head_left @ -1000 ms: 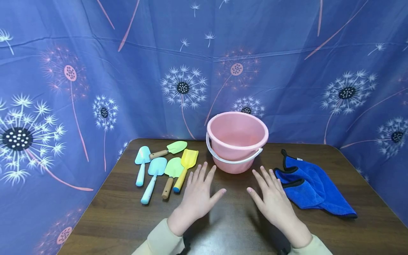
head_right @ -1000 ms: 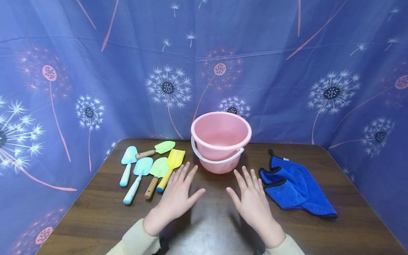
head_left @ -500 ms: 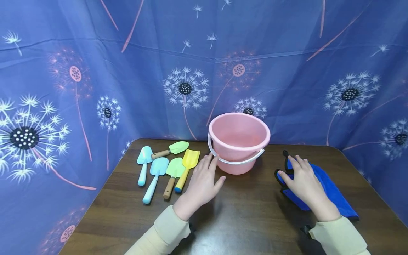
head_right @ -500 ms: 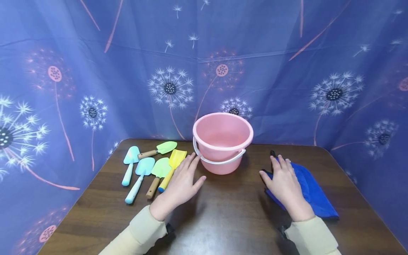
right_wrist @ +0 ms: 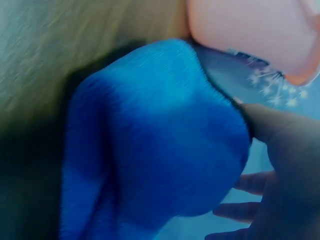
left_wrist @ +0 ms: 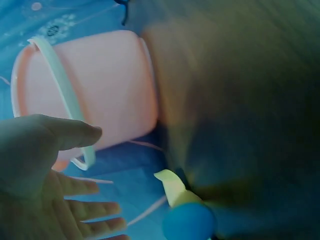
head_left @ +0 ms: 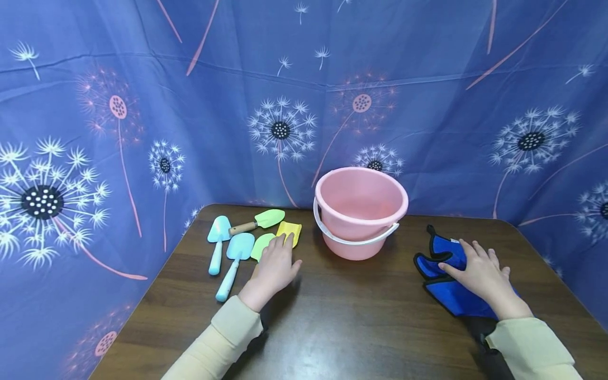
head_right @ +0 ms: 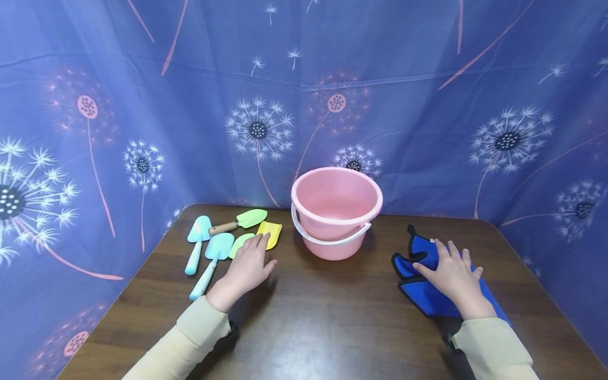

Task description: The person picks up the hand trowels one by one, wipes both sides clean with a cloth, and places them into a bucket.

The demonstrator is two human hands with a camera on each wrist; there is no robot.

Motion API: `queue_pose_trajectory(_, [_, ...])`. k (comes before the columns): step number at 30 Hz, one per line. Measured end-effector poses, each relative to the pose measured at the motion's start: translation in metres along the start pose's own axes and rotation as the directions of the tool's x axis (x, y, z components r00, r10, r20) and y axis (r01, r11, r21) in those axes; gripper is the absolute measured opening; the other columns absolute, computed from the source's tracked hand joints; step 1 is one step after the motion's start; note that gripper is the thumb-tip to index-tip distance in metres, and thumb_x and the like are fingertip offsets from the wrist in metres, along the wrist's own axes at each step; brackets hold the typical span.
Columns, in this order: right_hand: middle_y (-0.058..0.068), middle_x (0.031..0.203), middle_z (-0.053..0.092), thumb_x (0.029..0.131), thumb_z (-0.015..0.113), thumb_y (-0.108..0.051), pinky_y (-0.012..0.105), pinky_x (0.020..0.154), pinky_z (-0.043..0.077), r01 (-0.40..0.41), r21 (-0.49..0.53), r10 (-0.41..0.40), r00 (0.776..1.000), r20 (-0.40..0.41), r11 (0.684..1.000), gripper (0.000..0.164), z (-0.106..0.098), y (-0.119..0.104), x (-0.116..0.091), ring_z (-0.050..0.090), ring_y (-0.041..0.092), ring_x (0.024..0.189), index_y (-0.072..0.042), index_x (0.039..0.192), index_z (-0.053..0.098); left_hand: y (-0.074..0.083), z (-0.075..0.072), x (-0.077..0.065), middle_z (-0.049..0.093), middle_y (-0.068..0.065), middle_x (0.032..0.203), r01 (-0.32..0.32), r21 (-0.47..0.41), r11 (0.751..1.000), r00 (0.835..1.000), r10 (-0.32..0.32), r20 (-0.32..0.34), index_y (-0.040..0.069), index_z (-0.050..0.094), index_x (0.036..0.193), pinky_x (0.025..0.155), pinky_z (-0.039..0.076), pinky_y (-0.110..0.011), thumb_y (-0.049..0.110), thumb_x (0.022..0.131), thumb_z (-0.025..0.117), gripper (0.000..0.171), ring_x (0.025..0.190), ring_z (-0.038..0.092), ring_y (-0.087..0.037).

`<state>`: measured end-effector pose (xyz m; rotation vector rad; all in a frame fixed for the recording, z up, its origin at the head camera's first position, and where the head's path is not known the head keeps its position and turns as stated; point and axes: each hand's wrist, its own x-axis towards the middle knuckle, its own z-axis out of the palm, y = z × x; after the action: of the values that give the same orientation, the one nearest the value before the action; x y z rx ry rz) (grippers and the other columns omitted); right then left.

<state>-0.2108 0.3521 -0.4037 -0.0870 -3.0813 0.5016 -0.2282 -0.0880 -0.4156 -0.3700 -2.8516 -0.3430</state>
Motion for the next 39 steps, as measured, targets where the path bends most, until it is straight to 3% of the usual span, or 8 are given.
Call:
queue_pose_trajectory(4, [0.042, 0.142, 0.009, 0.083, 0.049, -0.069, 0.086, 0.075, 0.011, -0.025, 0.006, 0.025, 0.998, 0.056, 1.0, 0.103, 0.007, 0.009, 0.004, 0.005, 0.068, 0.123, 0.001, 0.147, 0.011, -0.007, 0.001, -0.002, 0.057, -0.022, 0.108, 0.067, 0.031, 0.997, 0.997, -0.068, 0.04, -0.005, 0.05, 0.123, 0.076, 0.047, -0.047, 0.034, 0.08, 0.072, 0.062, 0.099, 0.054, -0.037])
queue_pose_trajectory(8, [0.045, 0.14, 0.01, 0.083, 0.047, -0.07, 0.084, 0.077, 0.015, -0.036, -0.003, 0.036, 0.994, 0.102, 0.999, 0.104, 0.016, 0.017, 0.009, 0.009, 0.07, 0.121, 0.004, 0.146, 0.01, -0.01, 0.002, -0.004, 0.057, -0.019, 0.092, 0.118, 0.076, 0.99, 0.987, -0.125, 0.097, -0.004, 0.056, 0.108, 0.068, 0.046, -0.045, 0.035, 0.078, 0.074, 0.053, 0.087, 0.055, -0.035])
queue_pose_trajectory(15, [0.051, 0.134, 0.013, 0.086, 0.048, -0.065, 0.077, 0.091, 0.017, 0.005, -0.011, -0.004, 0.992, 0.129, 1.0, 0.103, 0.03, 0.028, 0.015, 0.013, 0.07, 0.119, 0.016, 0.14, 0.016, -0.016, 0.008, -0.002, 0.058, -0.016, 0.085, 0.124, 0.128, 0.984, 0.981, -0.141, 0.132, -0.004, 0.06, 0.098, 0.065, 0.048, -0.043, 0.033, 0.076, 0.076, 0.046, 0.081, 0.057, -0.032])
queue_pose_trajectory(23, [0.044, 0.139, 0.007, 0.086, 0.052, -0.061, 0.083, 0.083, 0.014, -0.094, 0.031, 0.086, 0.974, 0.208, 0.995, 0.095, 0.033, 0.026, 0.017, 0.001, 0.069, 0.121, 0.004, 0.144, 0.017, -0.02, 0.011, 0.003, 0.058, -0.015, 0.081, 0.141, 0.135, 0.981, 0.966, -0.167, 0.2, -0.004, 0.06, 0.095, 0.063, 0.051, -0.043, 0.028, 0.077, 0.076, 0.04, 0.076, 0.06, -0.031])
queue_pose_trajectory(31, [0.043, 0.134, 0.018, 0.087, 0.057, -0.048, 0.083, 0.079, 0.018, -0.052, -0.009, 0.053, 0.991, 0.126, 0.999, 0.078, 0.039, 0.025, 0.015, 0.01, 0.068, 0.116, 0.008, 0.136, 0.032, -0.019, 0.01, 0.008, 0.061, -0.015, 0.078, 0.187, 0.085, 0.979, 0.946, -0.203, 0.253, -0.001, 0.063, 0.086, 0.057, 0.051, -0.041, 0.011, 0.082, 0.067, 0.014, 0.07, 0.063, -0.029])
queue_pose_trajectory(39, [0.039, 0.127, 0.031, 0.089, 0.061, -0.035, 0.081, 0.077, 0.025, 0.007, -0.092, 0.001, 0.997, 0.083, 0.996, 0.063, 0.043, 0.023, 0.017, 0.02, 0.062, 0.111, 0.01, 0.129, 0.041, -0.018, 0.01, 0.012, 0.063, -0.012, 0.074, 0.183, 0.125, 0.975, 0.935, -0.212, 0.286, 0.002, 0.064, 0.079, 0.053, 0.051, -0.038, 0.015, 0.082, 0.069, 0.015, 0.064, 0.063, -0.025])
